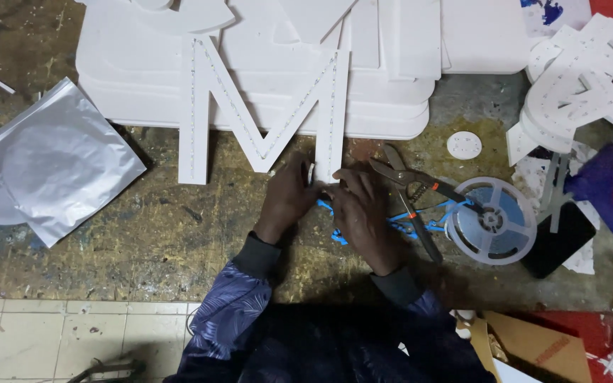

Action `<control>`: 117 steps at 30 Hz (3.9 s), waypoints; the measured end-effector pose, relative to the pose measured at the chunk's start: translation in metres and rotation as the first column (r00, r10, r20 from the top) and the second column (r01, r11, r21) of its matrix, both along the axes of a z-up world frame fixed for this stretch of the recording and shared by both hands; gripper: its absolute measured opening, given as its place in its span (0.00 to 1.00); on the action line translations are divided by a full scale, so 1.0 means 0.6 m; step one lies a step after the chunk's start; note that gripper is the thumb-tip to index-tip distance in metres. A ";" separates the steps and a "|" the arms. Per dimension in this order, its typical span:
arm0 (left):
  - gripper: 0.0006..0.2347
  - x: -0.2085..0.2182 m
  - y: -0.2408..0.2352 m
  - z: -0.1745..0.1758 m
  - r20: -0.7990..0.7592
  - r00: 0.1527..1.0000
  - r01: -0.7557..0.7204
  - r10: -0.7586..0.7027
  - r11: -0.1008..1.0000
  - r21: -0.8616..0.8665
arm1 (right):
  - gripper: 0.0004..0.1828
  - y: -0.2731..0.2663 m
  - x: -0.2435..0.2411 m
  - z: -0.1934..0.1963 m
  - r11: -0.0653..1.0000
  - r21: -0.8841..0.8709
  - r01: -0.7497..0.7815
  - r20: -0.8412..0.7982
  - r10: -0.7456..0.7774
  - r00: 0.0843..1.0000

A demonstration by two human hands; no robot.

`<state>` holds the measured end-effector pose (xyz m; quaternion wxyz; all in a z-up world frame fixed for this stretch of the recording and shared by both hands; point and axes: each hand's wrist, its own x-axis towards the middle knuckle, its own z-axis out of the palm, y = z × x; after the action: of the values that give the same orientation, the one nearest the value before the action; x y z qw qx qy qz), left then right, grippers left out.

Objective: Applying flexible LED light strips to a large foam letter 'M' for sign fabrication, including peeling adhesive backing and cutting the strips.

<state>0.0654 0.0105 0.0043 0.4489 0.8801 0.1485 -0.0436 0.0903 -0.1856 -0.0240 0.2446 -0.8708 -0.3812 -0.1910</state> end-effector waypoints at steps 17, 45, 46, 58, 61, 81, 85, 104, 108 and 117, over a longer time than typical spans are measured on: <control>0.17 -0.027 0.005 -0.040 0.105 0.994 -0.030 0.043 0.991 -0.128 | 0.07 0.021 0.058 -0.040 0.976 0.191 0.105 -0.379 -0.026 0.925; 0.09 -0.099 -0.087 -0.003 0.302 0.948 0.116 0.100 0.776 -0.620 | 0.04 -0.040 -0.047 -0.019 0.559 0.659 0.504 -0.673 0.139 0.726; 0.09 -0.098 -0.083 -0.008 0.299 0.949 0.113 0.100 0.778 -0.618 | 0.04 -0.050 -0.044 -0.019 0.557 0.659 0.506 -0.676 0.142 0.723; 0.35 0.032 -0.050 -0.014 0.391 0.918 -0.066 0.072 0.997 -0.029 | 0.10 -0.084 -0.008 -0.111 0.601 0.610 0.517 -0.656 0.017 0.755; 0.30 0.040 -0.055 0.008 0.216 0.973 -0.057 0.088 0.988 -0.146 | 0.12 -0.094 -0.015 -0.123 0.580 0.642 0.502 -0.673 0.113 0.731; 0.35 0.275 -0.379 -0.006 0.589 0.529 0.529 -0.611 0.780 0.335 | 0.17 -0.115 0.020 -0.144 -0.073 0.850 0.521 -0.526 -0.163 0.835; 0.28 0.277 -0.439 0.073 0.713 0.353 0.598 -0.606 0.732 0.326 | 0.16 -0.117 0.002 -0.116 -0.044 0.769 0.638 -0.625 -0.261 0.736; 0.09 0.027 -0.176 -0.050 0.463 0.881 0.308 -0.098 0.862 -0.404 | 0.28 -0.115 -0.037 -0.021 0.800 0.552 0.235 -0.250 -0.110 0.962; 0.18 0.013 -0.164 -0.108 0.372 0.926 0.184 0.064 0.784 -0.593 | 0.28 -0.110 -0.032 -0.043 0.874 0.476 0.097 -0.181 -0.010 0.984; 0.13 0.001 -0.102 -0.064 0.397 0.876 0.167 0.272 0.602 -0.781 | 0.15 -0.087 -0.054 -0.054 0.789 0.520 0.328 -0.473 -0.053 0.879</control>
<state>0.0660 -0.0506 -0.0341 0.8159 0.5635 0.0245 0.1272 0.0579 -0.2378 -0.0564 0.5580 -0.8072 -0.1469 -0.1243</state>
